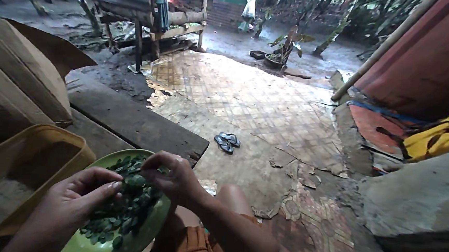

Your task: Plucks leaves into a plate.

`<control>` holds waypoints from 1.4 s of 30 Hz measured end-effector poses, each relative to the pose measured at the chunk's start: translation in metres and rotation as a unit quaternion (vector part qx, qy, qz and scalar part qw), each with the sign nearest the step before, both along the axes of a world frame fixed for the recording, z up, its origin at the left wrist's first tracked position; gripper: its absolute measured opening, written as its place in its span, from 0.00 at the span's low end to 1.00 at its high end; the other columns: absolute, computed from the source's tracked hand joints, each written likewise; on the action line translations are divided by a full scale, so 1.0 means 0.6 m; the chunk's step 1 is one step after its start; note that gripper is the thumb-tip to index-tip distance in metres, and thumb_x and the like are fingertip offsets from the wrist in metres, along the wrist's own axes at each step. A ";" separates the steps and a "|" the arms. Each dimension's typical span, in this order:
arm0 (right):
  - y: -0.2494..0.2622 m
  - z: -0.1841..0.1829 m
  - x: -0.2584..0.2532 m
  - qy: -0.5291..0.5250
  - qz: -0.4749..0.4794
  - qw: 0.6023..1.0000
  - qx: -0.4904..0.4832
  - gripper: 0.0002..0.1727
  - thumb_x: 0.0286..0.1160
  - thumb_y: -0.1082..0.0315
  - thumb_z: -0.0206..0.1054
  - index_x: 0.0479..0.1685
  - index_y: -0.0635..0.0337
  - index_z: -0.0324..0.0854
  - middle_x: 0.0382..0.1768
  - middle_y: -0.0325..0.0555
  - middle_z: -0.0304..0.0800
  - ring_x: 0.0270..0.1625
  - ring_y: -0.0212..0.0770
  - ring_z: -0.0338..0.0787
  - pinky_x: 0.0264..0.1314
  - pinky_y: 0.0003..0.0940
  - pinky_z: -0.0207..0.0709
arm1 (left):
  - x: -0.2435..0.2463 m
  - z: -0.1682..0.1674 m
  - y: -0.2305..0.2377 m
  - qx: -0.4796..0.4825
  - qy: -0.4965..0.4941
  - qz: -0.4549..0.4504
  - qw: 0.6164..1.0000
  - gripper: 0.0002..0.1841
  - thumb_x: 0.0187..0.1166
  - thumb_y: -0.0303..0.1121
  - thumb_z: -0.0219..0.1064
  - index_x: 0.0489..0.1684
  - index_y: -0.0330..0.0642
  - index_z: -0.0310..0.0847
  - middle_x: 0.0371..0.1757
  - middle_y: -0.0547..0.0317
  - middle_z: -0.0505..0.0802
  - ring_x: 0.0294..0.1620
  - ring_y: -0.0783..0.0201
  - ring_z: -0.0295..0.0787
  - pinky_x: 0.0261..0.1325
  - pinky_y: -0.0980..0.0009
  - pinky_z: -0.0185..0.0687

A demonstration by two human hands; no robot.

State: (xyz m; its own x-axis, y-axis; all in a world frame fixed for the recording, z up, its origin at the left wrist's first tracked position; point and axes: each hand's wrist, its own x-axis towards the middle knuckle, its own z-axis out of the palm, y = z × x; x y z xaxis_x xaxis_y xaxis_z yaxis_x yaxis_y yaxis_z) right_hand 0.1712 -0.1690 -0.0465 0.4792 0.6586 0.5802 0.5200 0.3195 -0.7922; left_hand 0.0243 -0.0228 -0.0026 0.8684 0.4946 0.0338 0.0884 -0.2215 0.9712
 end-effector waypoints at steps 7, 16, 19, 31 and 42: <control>-0.001 -0.005 0.002 0.014 -0.003 1.000 0.000 0.08 0.74 0.79 0.68 0.47 0.77 0.86 0.42 0.54 0.93 0.46 0.32 0.91 0.57 0.27 0.84 | -0.008 0.008 0.012 0.003 0.003 0.012 1.000 0.09 0.73 0.18 0.63 0.40 0.44 0.83 0.30 0.72 0.92 0.28 0.74 0.92 0.37 0.77 0.92; -0.005 -0.009 0.012 0.027 -0.020 0.999 -0.020 0.09 0.76 0.75 0.68 0.47 0.73 0.87 0.43 0.49 0.93 0.48 0.28 0.91 0.58 0.26 0.84 | -0.013 0.004 0.030 0.060 0.004 0.006 0.998 0.06 0.71 0.24 0.66 0.41 0.45 0.85 0.31 0.72 0.92 0.29 0.75 0.92 0.38 0.78 0.92; -0.006 -0.007 0.018 0.018 -0.029 0.999 -0.012 0.08 0.75 0.76 0.68 0.46 0.73 0.87 0.42 0.49 0.94 0.47 0.28 0.91 0.58 0.25 0.84 | -0.012 0.005 0.029 0.065 0.011 0.007 0.998 0.06 0.71 0.24 0.67 0.41 0.44 0.85 0.31 0.72 0.92 0.29 0.75 0.91 0.38 0.78 0.91; -0.011 0.020 0.015 -0.005 0.036 0.993 -0.111 0.11 0.80 0.74 0.65 0.53 0.72 0.87 0.48 0.53 0.95 0.51 0.34 0.92 0.61 0.31 0.83 | -0.016 0.028 0.019 0.067 0.013 0.024 0.997 0.07 0.73 0.21 0.65 0.44 0.39 0.83 0.32 0.69 0.91 0.29 0.74 0.91 0.38 0.77 0.91; 0.017 0.025 -0.025 -0.058 0.092 0.991 -0.072 0.10 0.81 0.75 0.64 0.48 0.74 0.89 0.42 0.56 0.94 0.45 0.37 0.92 0.55 0.31 0.84 | -0.017 0.017 0.013 0.095 -0.019 0.000 0.995 0.07 0.70 0.25 0.69 0.42 0.44 0.86 0.32 0.71 0.92 0.29 0.76 0.91 0.36 0.79 0.90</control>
